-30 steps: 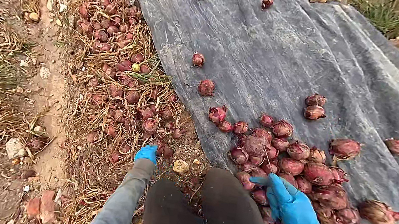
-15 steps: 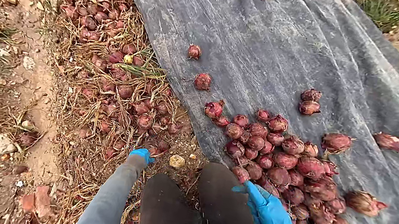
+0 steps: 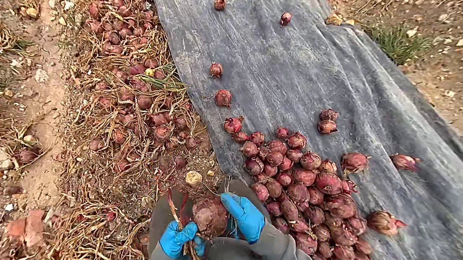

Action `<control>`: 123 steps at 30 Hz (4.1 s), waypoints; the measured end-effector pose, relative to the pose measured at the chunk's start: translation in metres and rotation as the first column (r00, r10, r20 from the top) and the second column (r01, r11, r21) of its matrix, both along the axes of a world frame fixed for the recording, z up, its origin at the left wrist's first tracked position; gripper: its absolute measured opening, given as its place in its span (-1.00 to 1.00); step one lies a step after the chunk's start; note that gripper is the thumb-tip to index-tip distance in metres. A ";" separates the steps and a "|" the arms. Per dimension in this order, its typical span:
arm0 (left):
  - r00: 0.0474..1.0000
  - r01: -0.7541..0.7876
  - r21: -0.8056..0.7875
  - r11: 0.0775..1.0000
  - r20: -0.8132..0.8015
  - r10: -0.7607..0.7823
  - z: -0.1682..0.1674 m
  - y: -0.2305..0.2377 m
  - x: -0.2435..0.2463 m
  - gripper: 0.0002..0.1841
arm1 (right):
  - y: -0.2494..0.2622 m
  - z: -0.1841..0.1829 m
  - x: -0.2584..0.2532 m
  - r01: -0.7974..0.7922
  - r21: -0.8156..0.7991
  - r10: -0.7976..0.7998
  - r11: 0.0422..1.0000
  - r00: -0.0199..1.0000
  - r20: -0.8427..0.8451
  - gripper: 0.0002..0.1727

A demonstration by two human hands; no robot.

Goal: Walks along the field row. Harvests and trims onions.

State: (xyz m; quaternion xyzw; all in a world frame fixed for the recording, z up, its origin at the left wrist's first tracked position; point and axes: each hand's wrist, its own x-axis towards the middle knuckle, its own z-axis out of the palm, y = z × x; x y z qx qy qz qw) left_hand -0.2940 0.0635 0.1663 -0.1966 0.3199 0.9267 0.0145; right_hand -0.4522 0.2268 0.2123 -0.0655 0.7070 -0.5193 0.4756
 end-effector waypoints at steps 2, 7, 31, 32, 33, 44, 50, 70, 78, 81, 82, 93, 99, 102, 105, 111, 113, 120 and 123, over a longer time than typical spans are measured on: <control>0.998 0.011 -0.150 0.989 0.063 -0.002 0.002 -0.002 0.007 -0.74 | 0.001 0.002 0.009 0.002 0.075 0.009 0.997 0.989 -0.147 -0.32; 0.832 0.436 -0.776 0.455 0.541 0.126 0.036 -0.049 0.007 -0.28 | 0.006 0.009 0.024 0.015 0.065 0.004 0.998 0.957 -0.290 -0.36; 0.980 0.164 -0.986 0.017 0.164 0.114 0.056 0.019 0.000 0.23 | 0.016 0.045 0.041 -0.145 0.205 0.197 0.968 0.944 -0.263 -0.32; 0.981 0.115 -0.993 0.023 0.117 0.154 0.053 0.021 0.001 0.22 | 0.020 0.046 0.043 -0.104 0.130 0.127 0.986 0.976 -0.179 -0.36; 0.972 0.112 -0.993 0.044 0.118 0.205 0.052 0.021 -0.002 0.23 | 0.025 0.050 0.046 -0.069 0.044 0.072 0.997 0.993 -0.091 -0.39; 0.805 -0.583 -0.028 0.812 -0.150 0.573 0.024 -0.006 -0.007 0.17 | 0.026 0.037 0.051 0.108 0.044 -0.115 0.993 0.962 0.248 -0.37; 0.918 -0.330 -0.536 0.777 0.009 0.396 0.027 0.025 -0.004 0.31 | 0.006 0.030 0.050 -0.005 0.040 0.000 0.999 0.993 0.116 -0.39; 0.691 0.434 -0.619 0.654 0.695 0.200 -0.095 -0.031 -0.117 0.15 | 0.060 -0.016 0.021 -0.090 0.350 0.111 0.932 0.993 -0.040 -0.20; 0.551 0.742 -0.595 0.309 0.804 0.225 -0.083 -0.145 -0.137 -0.42 | 0.041 -0.022 -0.044 0.027 0.406 0.035 0.914 0.989 -0.143 -0.28; 0.270 0.939 -0.342 0.037 0.799 0.538 -0.112 -0.203 -0.114 -0.17 | 0.016 -0.020 -0.044 0.181 0.129 -0.110 0.975 0.898 -0.427 -0.19; 0.318 0.924 -0.381 -0.001 0.770 0.553 -0.115 -0.207 -0.123 -0.25 | 0.007 -0.022 -0.047 0.148 0.092 -0.091 0.985 0.886 -0.455 -0.13; 0.444 0.883 -0.397 -0.250 0.881 0.166 -0.240 -0.111 -0.314 -0.09 | 0.072 -0.037 -0.071 -0.372 0.560 0.351 0.741 0.924 0.149 -0.38; 0.658 0.690 -0.593 0.414 0.753 -0.018 -0.171 -0.076 -0.267 -0.04 | 0.073 -0.053 -0.085 -0.194 0.631 0.163 0.751 0.981 0.108 -0.32; 0.705 0.634 -0.565 0.528 0.703 -0.096 -0.098 -0.041 -0.219 -0.02 | 0.036 -0.057 -0.092 -0.210 0.584 0.179 0.784 0.977 0.112 -0.30; 0.648 0.734 -0.533 0.421 0.736 -0.199 -0.047 -0.017 -0.179 0.00 | -0.004 -0.051 -0.095 -0.312 0.603 0.321 0.734 0.942 0.098 -0.16; 0.652 0.758 -0.647 0.082 0.749 -0.119 -0.015 0.001 -0.125 -0.07 | -0.032 -0.033 -0.060 -0.390 0.657 0.527 0.645 0.850 -0.013 -0.04; 0.685 0.704 -0.674 0.223 0.727 0.036 -0.021 -0.008 -0.113 -0.10 | -0.022 -0.029 -0.045 -0.373 0.575 0.471 0.728 0.882 -0.024 -0.12; 0.951 -0.045 0.050 0.998 0.308 0.027 -0.015 0.003 -0.061 -0.58 | 0.011 -0.026 -0.009 -0.083 0.335 0.127 0.938 0.986 -0.112 -0.29; 0.971 0.133 -0.028 0.991 0.202 -0.125 -0.010 0.020 -0.056 -0.18 | 0.009 -0.015 -0.002 -0.055 0.233 0.105 0.971 0.973 -0.207 -0.26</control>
